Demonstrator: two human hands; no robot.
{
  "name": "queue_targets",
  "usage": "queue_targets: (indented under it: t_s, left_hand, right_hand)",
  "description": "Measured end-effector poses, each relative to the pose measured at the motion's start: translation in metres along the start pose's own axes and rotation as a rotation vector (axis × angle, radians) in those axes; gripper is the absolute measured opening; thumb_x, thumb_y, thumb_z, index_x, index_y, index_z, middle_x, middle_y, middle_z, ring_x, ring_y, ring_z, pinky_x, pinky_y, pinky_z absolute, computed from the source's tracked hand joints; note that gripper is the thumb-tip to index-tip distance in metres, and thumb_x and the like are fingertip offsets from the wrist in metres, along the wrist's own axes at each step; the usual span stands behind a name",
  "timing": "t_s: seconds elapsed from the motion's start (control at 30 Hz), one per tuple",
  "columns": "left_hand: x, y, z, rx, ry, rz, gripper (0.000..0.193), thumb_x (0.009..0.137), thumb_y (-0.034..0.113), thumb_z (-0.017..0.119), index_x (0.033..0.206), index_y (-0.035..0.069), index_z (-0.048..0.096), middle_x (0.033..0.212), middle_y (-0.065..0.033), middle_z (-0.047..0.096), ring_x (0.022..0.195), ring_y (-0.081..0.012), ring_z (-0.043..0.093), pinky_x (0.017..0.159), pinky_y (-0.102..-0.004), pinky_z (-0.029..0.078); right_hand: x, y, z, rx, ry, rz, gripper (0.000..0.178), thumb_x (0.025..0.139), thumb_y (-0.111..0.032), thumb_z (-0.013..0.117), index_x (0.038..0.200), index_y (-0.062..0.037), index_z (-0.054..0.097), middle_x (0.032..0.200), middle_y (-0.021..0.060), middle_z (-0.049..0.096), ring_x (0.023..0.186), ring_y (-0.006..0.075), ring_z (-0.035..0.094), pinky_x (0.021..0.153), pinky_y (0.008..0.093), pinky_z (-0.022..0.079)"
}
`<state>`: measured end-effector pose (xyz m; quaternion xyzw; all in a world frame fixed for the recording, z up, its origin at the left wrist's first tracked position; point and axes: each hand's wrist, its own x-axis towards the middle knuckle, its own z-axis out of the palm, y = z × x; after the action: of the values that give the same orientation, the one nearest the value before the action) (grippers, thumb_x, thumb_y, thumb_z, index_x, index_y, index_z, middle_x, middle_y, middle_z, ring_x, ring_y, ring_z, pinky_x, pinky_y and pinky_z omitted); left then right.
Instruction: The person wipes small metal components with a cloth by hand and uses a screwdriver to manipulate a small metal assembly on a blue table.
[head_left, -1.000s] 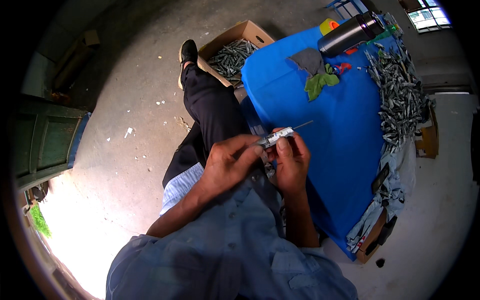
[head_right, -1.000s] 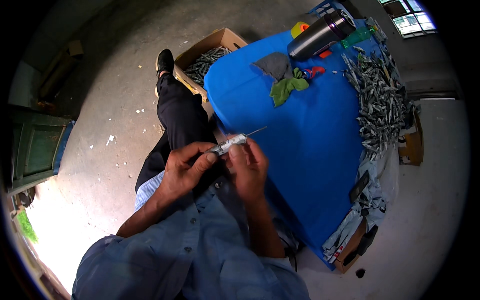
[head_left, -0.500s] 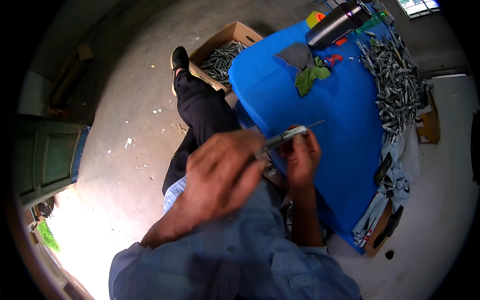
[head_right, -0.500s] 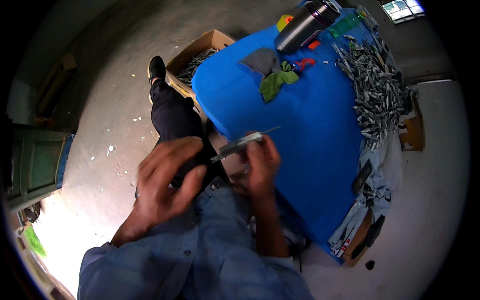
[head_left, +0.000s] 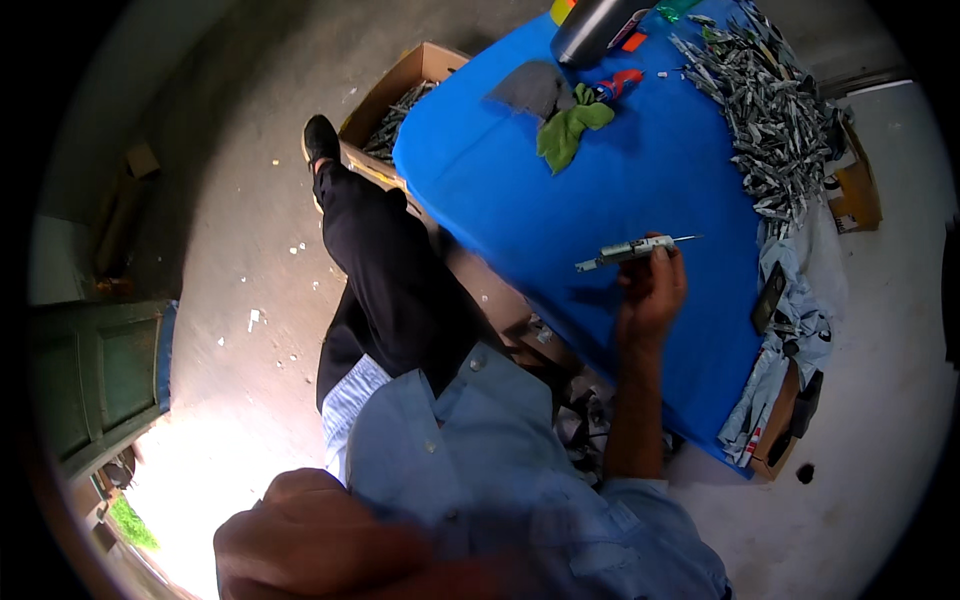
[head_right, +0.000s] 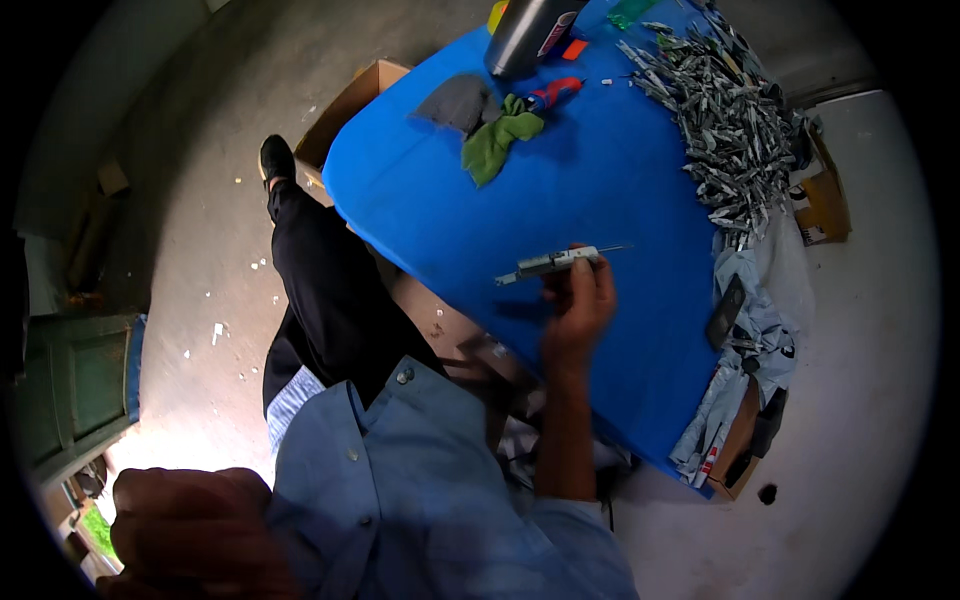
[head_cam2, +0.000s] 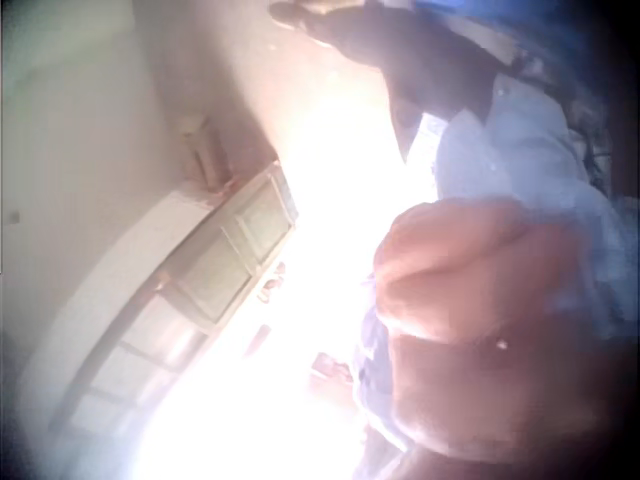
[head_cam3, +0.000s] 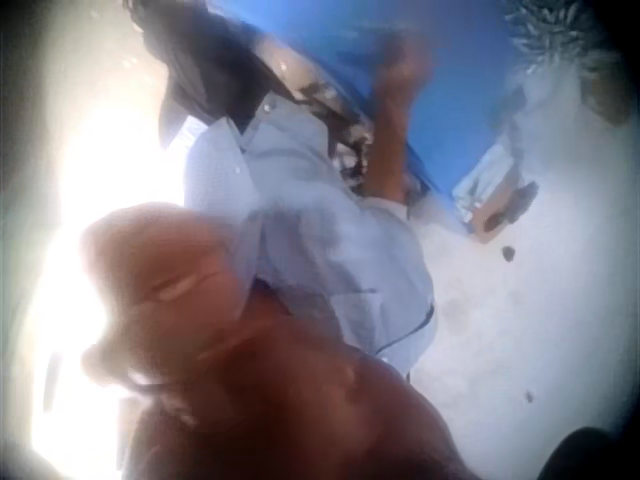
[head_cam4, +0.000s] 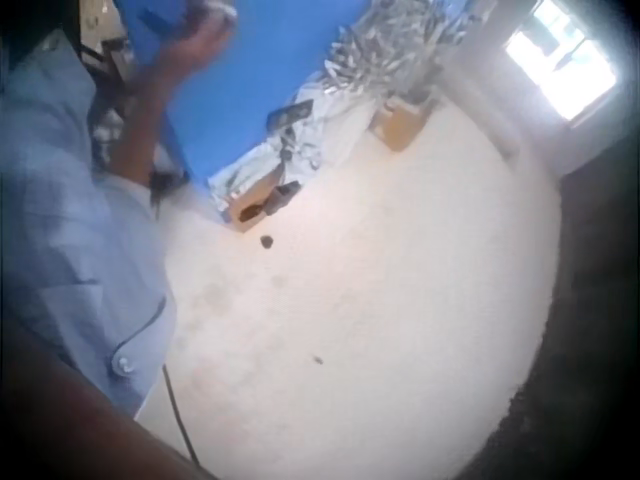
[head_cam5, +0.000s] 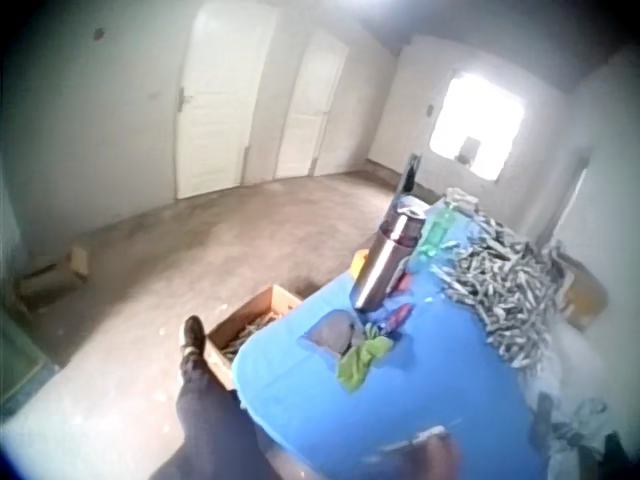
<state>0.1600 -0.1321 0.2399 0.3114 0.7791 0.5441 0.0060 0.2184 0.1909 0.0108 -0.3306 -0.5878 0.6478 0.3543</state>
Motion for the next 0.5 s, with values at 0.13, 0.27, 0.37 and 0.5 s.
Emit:
queue_targets:
  t_s: [0.13, 0.27, 0.37, 0.5]
  left_hand:
    - [-0.036, -0.079, -0.015, -0.65, 0.231, 0.062, 0.024, 0.107, 0.019, 0.06, 0.123, 0.001, 0.063, 0.105, -0.0158, 0.071, 0.078, -0.023, 0.068, 0.067, -0.0313, 0.055]
    - [0.018, -0.095, 0.044, -0.236, 0.333, 0.184, 0.034, 0.102, 0.016, 0.069, 0.129, -0.003, 0.063, 0.112, -0.0157, 0.07, 0.073, -0.0156, 0.063, 0.063, -0.0261, 0.049]
    - [0.077, -0.132, 0.093, -0.009, 0.176, 0.179, 0.035, 0.1, 0.01, 0.07, 0.131, -0.006, 0.065, 0.117, -0.0154, 0.072, 0.075, -0.0115, 0.062, 0.065, -0.024, 0.049]
    - [0.115, -0.171, 0.132, 0.12, 0.026, -0.014, 0.033, 0.1, 0.012, 0.073, 0.129, -0.004, 0.07, 0.118, -0.0144, 0.073, 0.085, -0.0135, 0.066, 0.066, -0.0239, 0.051]
  right_hand:
    - [0.015, 0.002, -0.009, 0.025, -0.009, -0.034, 0.026, 0.111, -0.018, 0.053, 0.128, 0.0002, 0.062, 0.096, 0.0059, 0.069, 0.077, 0.0105, 0.064, 0.063, 0.0249, 0.049]
    - [0.041, 0.005, -0.014, -0.104, -0.106, -0.023, 0.026, 0.108, -0.016, 0.056, 0.128, 0.0003, 0.062, 0.098, 0.0061, 0.07, 0.083, 0.0125, 0.069, 0.067, 0.0268, 0.054]
    - [0.063, 0.001, -0.013, -0.079, -0.164, -0.055, 0.023, 0.107, -0.016, 0.061, 0.124, -0.0007, 0.062, 0.099, 0.0072, 0.07, 0.081, 0.0126, 0.07, 0.065, 0.026, 0.053]
    - [0.091, 0.006, 0.006, -0.056, -0.256, -0.005, 0.02, 0.103, -0.011, 0.065, 0.12, -0.0007, 0.061, 0.099, 0.0073, 0.071, 0.081, 0.012, 0.07, 0.064, 0.0263, 0.054]
